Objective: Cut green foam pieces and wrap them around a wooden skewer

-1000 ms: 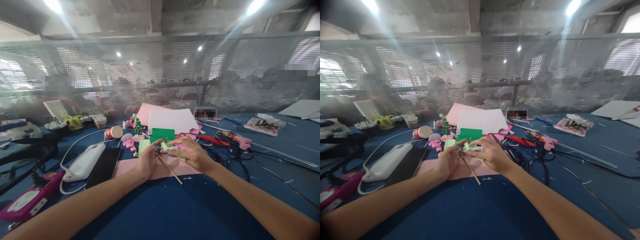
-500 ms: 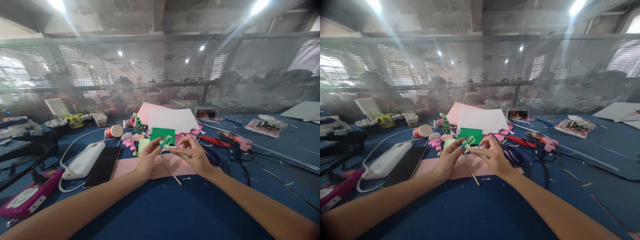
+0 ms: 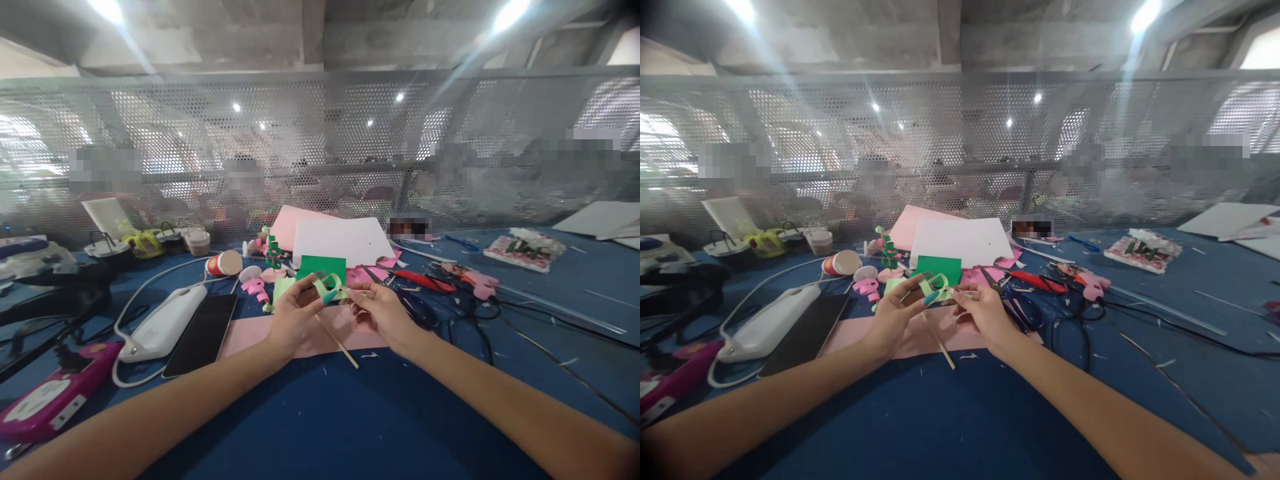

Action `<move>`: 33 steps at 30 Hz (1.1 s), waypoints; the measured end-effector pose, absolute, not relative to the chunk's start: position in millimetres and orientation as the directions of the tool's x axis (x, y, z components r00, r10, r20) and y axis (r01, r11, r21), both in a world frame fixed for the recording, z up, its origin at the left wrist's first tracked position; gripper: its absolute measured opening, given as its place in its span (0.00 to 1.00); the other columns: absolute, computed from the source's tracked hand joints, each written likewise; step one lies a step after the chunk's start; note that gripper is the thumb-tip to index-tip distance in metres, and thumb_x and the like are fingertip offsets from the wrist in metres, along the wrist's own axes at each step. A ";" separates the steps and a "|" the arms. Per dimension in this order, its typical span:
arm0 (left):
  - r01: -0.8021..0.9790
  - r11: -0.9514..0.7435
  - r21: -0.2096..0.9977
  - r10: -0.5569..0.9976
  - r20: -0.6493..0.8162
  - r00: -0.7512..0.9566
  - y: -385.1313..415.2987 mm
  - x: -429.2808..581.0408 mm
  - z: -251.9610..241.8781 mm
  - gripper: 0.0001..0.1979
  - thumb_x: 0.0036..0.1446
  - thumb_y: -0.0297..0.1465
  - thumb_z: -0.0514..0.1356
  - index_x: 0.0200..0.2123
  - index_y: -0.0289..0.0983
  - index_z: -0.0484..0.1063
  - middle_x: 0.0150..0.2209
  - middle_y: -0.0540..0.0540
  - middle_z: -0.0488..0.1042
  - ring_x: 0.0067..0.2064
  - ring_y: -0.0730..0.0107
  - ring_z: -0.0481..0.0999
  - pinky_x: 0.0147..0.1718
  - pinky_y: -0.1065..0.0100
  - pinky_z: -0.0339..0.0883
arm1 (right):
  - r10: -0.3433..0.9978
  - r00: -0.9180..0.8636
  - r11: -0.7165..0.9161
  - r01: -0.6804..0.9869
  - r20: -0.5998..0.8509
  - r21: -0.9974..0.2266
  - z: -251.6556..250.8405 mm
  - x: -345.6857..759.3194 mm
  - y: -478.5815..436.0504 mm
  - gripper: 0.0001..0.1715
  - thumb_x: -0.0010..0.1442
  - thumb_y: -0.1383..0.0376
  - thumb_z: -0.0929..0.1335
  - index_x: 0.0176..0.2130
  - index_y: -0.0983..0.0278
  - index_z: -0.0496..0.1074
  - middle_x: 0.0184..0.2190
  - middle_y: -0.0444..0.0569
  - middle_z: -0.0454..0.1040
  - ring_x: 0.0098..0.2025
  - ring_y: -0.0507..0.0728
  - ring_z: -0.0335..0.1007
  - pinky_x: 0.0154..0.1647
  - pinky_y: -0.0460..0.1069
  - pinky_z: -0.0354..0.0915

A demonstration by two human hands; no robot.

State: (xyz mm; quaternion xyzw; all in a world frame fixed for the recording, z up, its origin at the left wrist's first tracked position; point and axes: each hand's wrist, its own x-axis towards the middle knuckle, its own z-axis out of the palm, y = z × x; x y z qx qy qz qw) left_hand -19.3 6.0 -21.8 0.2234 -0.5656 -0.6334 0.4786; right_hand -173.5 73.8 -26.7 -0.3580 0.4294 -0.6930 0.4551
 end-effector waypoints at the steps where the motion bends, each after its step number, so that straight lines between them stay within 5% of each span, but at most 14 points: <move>1: 0.340 0.124 0.932 -0.859 0.273 -0.434 6.0 -19.1 -21.9 0.29 0.37 0.26 0.69 0.47 0.36 0.69 0.49 0.41 0.73 0.52 0.58 0.69 0.54 0.55 0.59 | -0.946 -0.318 -0.176 0.359 0.057 -0.917 -25.9 -173.5 74.1 0.25 0.37 0.59 0.77 0.33 0.67 0.69 0.22 0.44 0.73 0.18 0.49 0.65 0.17 0.44 0.66; 6: 0.274 0.232 0.933 -0.813 0.341 -0.472 6.6 -18.1 -22.6 0.28 0.40 0.26 0.68 0.48 0.41 0.69 0.56 0.44 0.66 0.58 0.57 0.63 0.58 0.56 0.54 | -0.981 -0.192 -0.065 0.418 -0.018 -0.906 -25.0 -174.3 74.6 0.23 0.38 0.61 0.77 0.34 0.68 0.71 0.23 0.45 0.73 0.18 0.46 0.64 0.16 0.40 0.64; 13: 0.375 0.109 0.921 -0.727 0.331 -0.602 12.9 -18.5 -20.0 0.33 0.40 0.24 0.68 0.53 0.39 0.65 0.53 0.42 0.69 0.53 0.57 0.69 0.51 0.59 0.65 | -0.986 -0.165 -0.091 0.328 0.037 -0.940 -22.8 -173.1 77.4 0.24 0.40 0.58 0.77 0.36 0.68 0.73 0.19 0.42 0.70 0.14 0.46 0.63 0.13 0.41 0.63; 33: 0.338 0.092 0.937 -0.839 0.255 -0.480 11.0 -20.1 -17.9 0.33 0.40 0.27 0.68 0.52 0.39 0.63 0.47 0.42 0.74 0.48 0.61 0.73 0.51 0.58 0.64 | -0.987 -0.162 -0.046 0.181 0.016 -0.982 -22.8 -170.4 81.5 0.21 0.44 0.59 0.75 0.38 0.66 0.75 0.24 0.51 0.77 0.21 0.53 0.73 0.15 0.42 0.65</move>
